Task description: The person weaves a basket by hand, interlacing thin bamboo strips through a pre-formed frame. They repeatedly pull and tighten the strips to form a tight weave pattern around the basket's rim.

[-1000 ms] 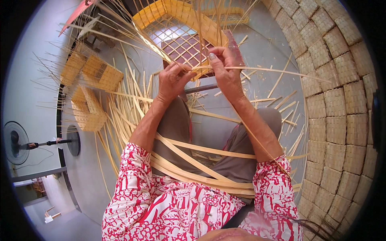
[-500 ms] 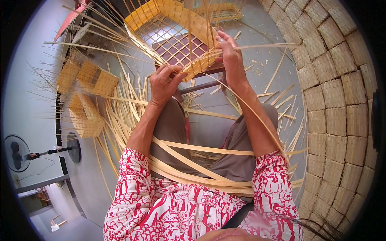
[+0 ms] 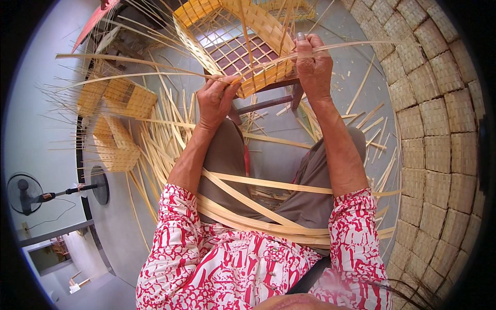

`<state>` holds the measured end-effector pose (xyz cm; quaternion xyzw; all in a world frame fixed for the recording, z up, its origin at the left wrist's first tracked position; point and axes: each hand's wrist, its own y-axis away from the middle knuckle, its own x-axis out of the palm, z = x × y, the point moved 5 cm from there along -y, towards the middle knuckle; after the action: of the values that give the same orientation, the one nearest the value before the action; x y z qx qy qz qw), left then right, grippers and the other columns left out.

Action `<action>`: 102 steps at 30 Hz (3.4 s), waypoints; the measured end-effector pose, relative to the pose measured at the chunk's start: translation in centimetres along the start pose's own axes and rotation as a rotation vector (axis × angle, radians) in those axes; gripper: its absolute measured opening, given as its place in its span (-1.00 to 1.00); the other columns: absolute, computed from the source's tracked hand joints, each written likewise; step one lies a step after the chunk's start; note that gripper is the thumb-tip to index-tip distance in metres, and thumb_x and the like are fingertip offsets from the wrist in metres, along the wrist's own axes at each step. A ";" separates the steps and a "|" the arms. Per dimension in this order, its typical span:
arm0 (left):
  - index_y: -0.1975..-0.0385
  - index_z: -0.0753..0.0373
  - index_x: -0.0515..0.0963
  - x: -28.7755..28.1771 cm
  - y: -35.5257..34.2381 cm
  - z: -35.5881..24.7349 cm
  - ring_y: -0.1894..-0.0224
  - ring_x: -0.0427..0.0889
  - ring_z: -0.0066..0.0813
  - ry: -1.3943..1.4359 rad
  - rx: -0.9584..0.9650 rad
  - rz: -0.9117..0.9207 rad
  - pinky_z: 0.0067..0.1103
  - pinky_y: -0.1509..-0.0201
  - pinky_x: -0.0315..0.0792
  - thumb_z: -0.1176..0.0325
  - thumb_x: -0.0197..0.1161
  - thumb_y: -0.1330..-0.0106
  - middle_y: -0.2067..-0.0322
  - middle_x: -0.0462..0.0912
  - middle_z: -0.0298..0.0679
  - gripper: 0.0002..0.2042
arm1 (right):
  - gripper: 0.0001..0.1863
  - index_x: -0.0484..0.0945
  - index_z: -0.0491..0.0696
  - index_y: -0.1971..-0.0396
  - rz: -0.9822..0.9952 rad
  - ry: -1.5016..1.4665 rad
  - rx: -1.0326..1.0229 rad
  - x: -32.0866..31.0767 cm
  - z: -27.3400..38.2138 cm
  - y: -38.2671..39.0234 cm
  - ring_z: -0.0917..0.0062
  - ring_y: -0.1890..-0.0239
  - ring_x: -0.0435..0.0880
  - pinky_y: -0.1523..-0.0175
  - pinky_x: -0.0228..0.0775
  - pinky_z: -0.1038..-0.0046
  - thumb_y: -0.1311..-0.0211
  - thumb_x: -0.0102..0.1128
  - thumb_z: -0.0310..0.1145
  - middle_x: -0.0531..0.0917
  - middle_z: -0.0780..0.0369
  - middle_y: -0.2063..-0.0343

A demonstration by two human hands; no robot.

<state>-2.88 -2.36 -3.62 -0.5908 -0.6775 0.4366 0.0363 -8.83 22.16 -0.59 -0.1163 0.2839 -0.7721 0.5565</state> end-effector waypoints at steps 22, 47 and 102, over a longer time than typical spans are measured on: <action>0.38 0.31 0.69 0.2 -1.5 1.1 0.51 0.62 -0.50 -0.018 -0.063 0.243 -0.58 0.42 0.46 0.36 0.46 -0.21 0.54 0.64 -0.24 -0.85 | -0.64 0.51 -0.13 0.23 -0.260 -0.844 0.496 -6.5 -1.1 1.1 0.43 0.25 0.57 0.01 0.46 0.34 -0.42 0.04 -0.08 0.60 0.21 0.27; -0.08 0.23 0.61 -8.7 -0.3 5.9 0.26 0.72 -0.60 -0.030 -0.075 0.269 -0.62 0.24 0.65 0.44 0.47 -0.22 0.08 0.71 -0.27 -0.60 | -0.92 0.52 0.01 0.27 0.713 0.528 -0.296 -0.5 0.2 4.4 0.07 0.33 0.66 0.30 0.45 0.17 -0.39 0.06 -0.35 0.66 0.11 0.44; 0.54 0.33 0.62 -3.5 -2.7 6.0 0.45 0.68 0.12 -0.492 -0.047 0.251 -0.20 0.36 0.56 0.39 0.22 -0.06 0.57 0.62 0.12 -0.87 | -0.83 0.64 -0.17 0.07 0.843 0.271 0.056 0.5 0.3 6.1 0.79 0.51 0.41 0.41 0.30 0.65 -0.43 0.16 -0.49 0.48 0.42 0.57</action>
<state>-7.34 -8.32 -3.95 -0.5469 -0.5973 0.5523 -0.1975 -4.07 20.26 -3.88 0.1272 0.3561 -0.4935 0.7833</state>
